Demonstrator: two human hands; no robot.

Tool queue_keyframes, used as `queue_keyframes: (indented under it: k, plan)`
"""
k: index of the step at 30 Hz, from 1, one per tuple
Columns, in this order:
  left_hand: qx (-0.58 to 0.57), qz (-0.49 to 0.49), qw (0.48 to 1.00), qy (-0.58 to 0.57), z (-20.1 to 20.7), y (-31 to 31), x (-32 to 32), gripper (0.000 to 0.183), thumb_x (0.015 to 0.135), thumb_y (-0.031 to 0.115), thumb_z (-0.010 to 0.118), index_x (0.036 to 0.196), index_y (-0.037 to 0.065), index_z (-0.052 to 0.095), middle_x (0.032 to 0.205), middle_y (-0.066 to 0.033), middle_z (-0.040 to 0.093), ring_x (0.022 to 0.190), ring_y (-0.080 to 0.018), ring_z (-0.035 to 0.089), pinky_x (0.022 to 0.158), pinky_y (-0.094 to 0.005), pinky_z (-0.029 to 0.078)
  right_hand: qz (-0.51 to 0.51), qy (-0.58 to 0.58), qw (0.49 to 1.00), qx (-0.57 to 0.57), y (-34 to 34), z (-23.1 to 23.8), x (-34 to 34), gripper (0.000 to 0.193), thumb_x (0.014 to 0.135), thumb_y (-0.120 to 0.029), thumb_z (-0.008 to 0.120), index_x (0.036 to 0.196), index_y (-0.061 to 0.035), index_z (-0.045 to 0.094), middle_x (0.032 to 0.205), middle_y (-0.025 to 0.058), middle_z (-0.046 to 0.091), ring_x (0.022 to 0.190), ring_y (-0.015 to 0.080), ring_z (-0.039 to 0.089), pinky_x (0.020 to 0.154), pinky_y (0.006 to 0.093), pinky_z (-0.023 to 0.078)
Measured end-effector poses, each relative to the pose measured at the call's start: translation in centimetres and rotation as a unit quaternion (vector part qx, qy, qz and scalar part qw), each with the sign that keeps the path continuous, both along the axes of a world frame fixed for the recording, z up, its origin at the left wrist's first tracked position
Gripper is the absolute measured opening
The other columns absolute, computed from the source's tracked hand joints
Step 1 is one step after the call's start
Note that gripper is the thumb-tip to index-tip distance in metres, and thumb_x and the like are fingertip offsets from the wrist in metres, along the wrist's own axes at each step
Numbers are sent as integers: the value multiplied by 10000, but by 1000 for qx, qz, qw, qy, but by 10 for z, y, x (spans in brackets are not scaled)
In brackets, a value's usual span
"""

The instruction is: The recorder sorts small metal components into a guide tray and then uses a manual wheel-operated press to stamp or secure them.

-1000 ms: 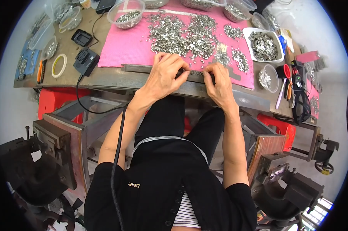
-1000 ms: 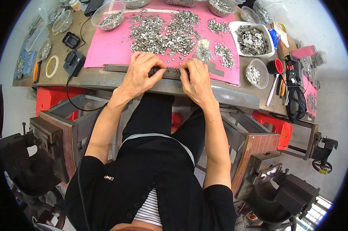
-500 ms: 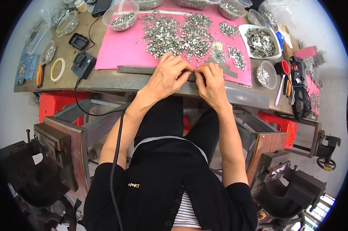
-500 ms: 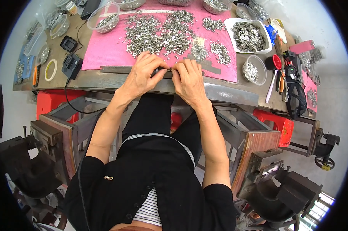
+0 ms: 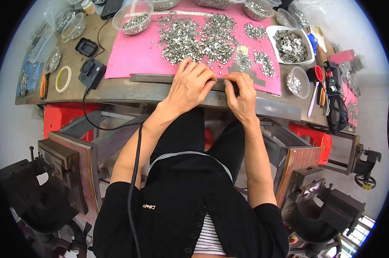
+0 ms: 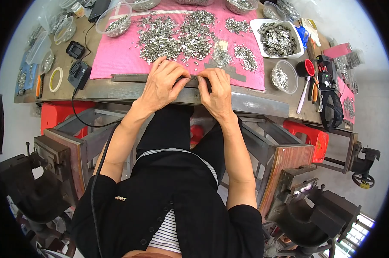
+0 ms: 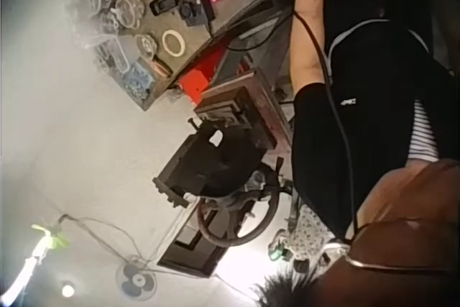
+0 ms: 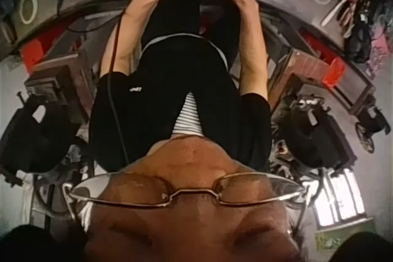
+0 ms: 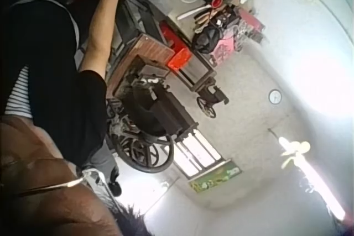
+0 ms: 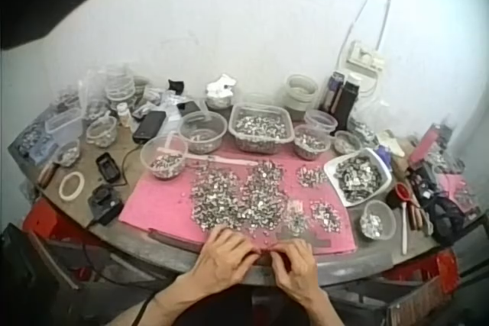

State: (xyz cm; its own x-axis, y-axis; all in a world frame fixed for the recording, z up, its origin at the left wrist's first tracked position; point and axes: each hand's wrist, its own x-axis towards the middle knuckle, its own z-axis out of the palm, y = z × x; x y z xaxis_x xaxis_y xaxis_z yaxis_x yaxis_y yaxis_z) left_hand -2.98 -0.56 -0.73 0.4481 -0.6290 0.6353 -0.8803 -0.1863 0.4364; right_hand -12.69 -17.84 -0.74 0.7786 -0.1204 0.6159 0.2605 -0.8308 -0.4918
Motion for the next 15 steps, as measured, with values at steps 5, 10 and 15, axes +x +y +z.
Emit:
queue_keyframes:
  k: [5,10,15]
  plan:
    - [-19,-13,999,31,-3,2,3,152,824,102,745,935,65,646,899,-79,640,872,-275,601,964,-438,422,-28,-19,999,30,0,-1,-3,147,831,15,702,954,-41,647,928,90,659,868,289,618,793,390,451]
    - [-15,10,999,38,-6,-1,-1,188,839,105,761,980,56,646,910,-75,658,867,-277,623,1069,-488,391,-32,-25,998,43,2,0,3,148,829,17,703,956,-40,651,916,87,657,850,283,618,783,385,452]
    - [-30,5,998,48,-5,1,0,197,824,108,772,981,68,661,918,-72,655,886,-276,623,1071,-481,392,-25,-10,999,39,0,5,11,143,832,5,704,956,-47,657,897,79,646,833,276,607,766,387,448]
